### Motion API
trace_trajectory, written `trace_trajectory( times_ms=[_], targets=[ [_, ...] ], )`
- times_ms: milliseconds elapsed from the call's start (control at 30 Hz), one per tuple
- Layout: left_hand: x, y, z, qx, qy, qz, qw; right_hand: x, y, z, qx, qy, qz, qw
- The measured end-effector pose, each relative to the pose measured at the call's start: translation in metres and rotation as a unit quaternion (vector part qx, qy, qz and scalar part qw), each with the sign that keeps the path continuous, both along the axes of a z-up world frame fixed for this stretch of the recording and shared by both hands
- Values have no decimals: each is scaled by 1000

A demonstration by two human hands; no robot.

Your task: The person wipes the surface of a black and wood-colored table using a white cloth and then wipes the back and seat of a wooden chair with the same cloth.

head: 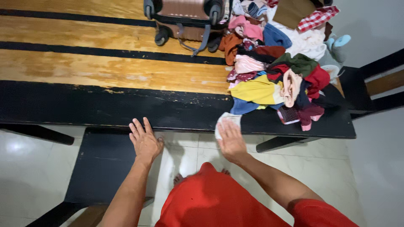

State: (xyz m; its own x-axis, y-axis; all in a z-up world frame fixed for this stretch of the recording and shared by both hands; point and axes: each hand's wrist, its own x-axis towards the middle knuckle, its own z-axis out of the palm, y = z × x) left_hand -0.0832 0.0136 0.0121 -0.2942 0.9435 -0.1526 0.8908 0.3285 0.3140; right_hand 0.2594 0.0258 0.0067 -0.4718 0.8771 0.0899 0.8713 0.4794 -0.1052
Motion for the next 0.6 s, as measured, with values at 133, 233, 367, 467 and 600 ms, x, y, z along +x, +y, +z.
trace_trajectory(
  times_ms=[133,233,367,467,600],
  targets=[
    [-21,-2,2,-3,12,-18,1000,-64,8,6,-55,-2,37,998],
    [-30,-2,3,-23,21,-36,999,-109,25,10,-71,20,88,993],
    [-38,-1,3,-22,17,-53,998,-145,55,13,-81,17,105,991],
    [-42,-2,6,-30,15,-62,998,-131,81,13,-5,-49,115,992],
    [-48,2,11,-57,8,-73,996,-70,107,12,-37,-103,29,994]
  ],
)
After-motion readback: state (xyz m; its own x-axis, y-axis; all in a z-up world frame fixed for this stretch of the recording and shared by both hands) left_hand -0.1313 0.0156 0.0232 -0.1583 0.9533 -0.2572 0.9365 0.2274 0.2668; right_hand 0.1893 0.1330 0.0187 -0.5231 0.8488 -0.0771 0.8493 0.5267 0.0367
